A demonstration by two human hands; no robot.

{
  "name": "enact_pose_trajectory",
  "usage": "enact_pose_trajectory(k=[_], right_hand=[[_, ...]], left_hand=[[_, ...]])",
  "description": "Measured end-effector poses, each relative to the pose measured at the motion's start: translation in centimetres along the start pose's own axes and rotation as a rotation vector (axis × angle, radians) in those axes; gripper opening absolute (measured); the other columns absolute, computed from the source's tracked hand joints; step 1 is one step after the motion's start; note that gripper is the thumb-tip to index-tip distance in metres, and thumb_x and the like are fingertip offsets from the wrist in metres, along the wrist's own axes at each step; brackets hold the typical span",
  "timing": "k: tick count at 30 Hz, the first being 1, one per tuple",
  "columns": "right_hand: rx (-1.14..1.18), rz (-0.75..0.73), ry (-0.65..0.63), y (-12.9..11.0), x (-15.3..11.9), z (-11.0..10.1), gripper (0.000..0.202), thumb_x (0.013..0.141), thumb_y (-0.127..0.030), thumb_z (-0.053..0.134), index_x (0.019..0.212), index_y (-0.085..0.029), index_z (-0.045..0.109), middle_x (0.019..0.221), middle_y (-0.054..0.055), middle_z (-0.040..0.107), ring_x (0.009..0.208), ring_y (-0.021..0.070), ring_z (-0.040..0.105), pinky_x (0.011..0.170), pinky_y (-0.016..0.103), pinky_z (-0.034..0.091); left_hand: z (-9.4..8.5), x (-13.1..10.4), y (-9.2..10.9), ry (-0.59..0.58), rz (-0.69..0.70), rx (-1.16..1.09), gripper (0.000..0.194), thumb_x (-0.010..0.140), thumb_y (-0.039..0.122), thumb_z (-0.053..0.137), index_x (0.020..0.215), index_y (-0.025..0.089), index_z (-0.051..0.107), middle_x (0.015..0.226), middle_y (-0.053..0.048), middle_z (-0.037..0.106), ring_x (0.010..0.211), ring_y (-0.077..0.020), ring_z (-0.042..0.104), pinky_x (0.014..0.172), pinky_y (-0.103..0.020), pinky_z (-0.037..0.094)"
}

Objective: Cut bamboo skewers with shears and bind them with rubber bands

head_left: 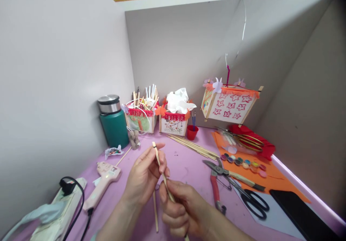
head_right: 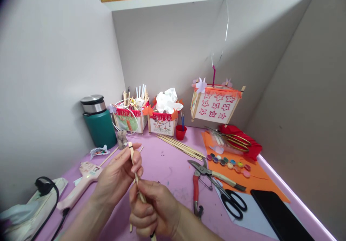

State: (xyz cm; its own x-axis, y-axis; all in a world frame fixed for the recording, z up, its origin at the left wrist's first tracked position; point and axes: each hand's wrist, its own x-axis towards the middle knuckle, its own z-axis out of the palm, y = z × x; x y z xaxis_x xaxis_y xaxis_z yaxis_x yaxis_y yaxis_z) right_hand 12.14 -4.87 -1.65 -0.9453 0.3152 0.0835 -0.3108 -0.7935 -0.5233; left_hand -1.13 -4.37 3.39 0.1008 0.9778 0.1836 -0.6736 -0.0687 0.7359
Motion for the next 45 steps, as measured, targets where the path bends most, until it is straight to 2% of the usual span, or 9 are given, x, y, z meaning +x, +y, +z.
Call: enact_pose_trajectory(k=[6, 11, 15, 22, 25, 31, 35, 41, 45], right_hand=[[0.012, 0.070, -0.119, 0.0, -0.1, 0.1, 0.033, 0.089, -0.046, 0.037, 0.077, -0.018, 0.050, 0.042, -0.010, 0.025, 0.035, 0.0059, 0.012, 0.032, 0.014, 0.013], [-0.080, -0.046, 0.140, -0.1, 0.1, 0.3, 0.032, 0.091, -0.042, 0.037, 0.079, -0.017, 0.052, 0.042, -0.009, 0.030, 0.034, 0.0046, 0.015, 0.032, 0.014, 0.013], [-0.104, -0.149, 0.271, 0.0, 0.4, 0.0, 0.028, 0.090, -0.040, 0.042, 0.077, -0.017, 0.052, 0.043, -0.009, 0.031, 0.034, 0.0037, 0.015, 0.032, 0.014, 0.013], [0.012, 0.012, 0.049, -0.2, 0.4, 0.0, 0.028, 0.088, -0.035, 0.042, 0.068, -0.017, 0.048, 0.039, -0.010, 0.022, 0.033, 0.0040, 0.009, 0.031, 0.014, 0.011], [0.043, 0.032, -0.027, 0.0, 0.4, 0.0, 0.031, 0.087, -0.042, 0.043, 0.069, -0.018, 0.047, 0.039, -0.011, 0.020, 0.033, 0.0041, 0.007, 0.031, 0.014, 0.010], [0.009, -0.045, 0.044, 0.7, 0.6, -0.8, 0.039, 0.089, -0.050, 0.038, 0.069, -0.018, 0.048, 0.038, -0.011, 0.022, 0.032, 0.0038, 0.008, 0.031, 0.013, 0.012], [-0.005, -0.050, 0.075, 1.0, 0.7, -1.1, 0.042, 0.089, -0.051, 0.035, 0.066, -0.018, 0.047, 0.037, -0.011, 0.022, 0.031, 0.0039, 0.009, 0.030, 0.014, 0.011], [0.008, -0.033, 0.059, 0.9, 0.7, -1.2, 0.044, 0.087, -0.055, 0.038, 0.063, -0.018, 0.043, 0.036, -0.011, 0.023, 0.031, 0.0036, 0.009, 0.031, 0.014, 0.009], [-0.002, -0.020, 0.045, 0.6, 0.6, -1.3, 0.044, 0.087, -0.054, 0.039, 0.064, -0.018, 0.045, 0.036, -0.012, 0.023, 0.031, 0.0038, 0.009, 0.031, 0.014, 0.010]], left_hand=[[-0.3, -0.1, 0.0, 0.030, -0.003, 0.039, 0.019, 0.084, 0.029, 0.055, 0.093, 0.014, 0.059, 0.062, 0.001, 0.054, 0.048, -0.0100, 0.051, 0.049, -0.026, 0.050], [-0.6, 0.2, 0.1, 0.181, 0.026, 0.165, 0.026, 0.081, 0.031, 0.059, 0.099, 0.012, 0.060, 0.067, -0.003, 0.061, 0.054, -0.0126, 0.058, 0.053, -0.024, 0.049], [-0.5, 0.4, 0.1, 0.186, 0.028, 0.189, 0.033, 0.078, 0.027, 0.062, 0.108, 0.012, 0.058, 0.079, -0.006, 0.064, 0.063, -0.0143, 0.061, 0.062, -0.027, 0.051], [-0.3, 0.0, 0.4, 0.149, 0.009, 0.100, 0.026, 0.080, 0.027, 0.059, 0.102, 0.012, 0.061, 0.072, -0.003, 0.061, 0.058, -0.0134, 0.059, 0.058, -0.027, 0.051], [-0.4, -0.1, 0.5, 0.153, 0.012, 0.120, 0.027, 0.081, 0.028, 0.058, 0.104, 0.014, 0.060, 0.071, -0.003, 0.062, 0.056, -0.0137, 0.059, 0.055, -0.026, 0.050], [0.1, 0.0, 0.4, 0.096, -0.045, 0.062, 0.033, 0.086, 0.034, 0.050, 0.109, 0.012, 0.058, 0.071, -0.002, 0.055, 0.060, -0.0125, 0.055, 0.065, -0.032, 0.052], [0.5, -0.2, 0.2, 0.054, -0.044, -0.018, 0.029, 0.088, 0.028, 0.047, 0.112, 0.014, 0.056, 0.066, 0.002, 0.045, 0.056, -0.0095, 0.045, 0.058, -0.027, 0.049], [0.6, -0.3, 0.0, 0.012, -0.079, -0.258, 0.028, 0.089, 0.019, 0.041, 0.109, 0.010, 0.058, 0.072, -0.002, 0.043, 0.059, -0.0091, 0.041, 0.054, -0.021, 0.041], [0.6, -0.3, 0.0, 0.005, -0.098, -0.249, 0.029, 0.089, 0.018, 0.039, 0.107, 0.007, 0.059, 0.077, -0.004, 0.046, 0.062, -0.0097, 0.042, 0.058, -0.024, 0.042]])
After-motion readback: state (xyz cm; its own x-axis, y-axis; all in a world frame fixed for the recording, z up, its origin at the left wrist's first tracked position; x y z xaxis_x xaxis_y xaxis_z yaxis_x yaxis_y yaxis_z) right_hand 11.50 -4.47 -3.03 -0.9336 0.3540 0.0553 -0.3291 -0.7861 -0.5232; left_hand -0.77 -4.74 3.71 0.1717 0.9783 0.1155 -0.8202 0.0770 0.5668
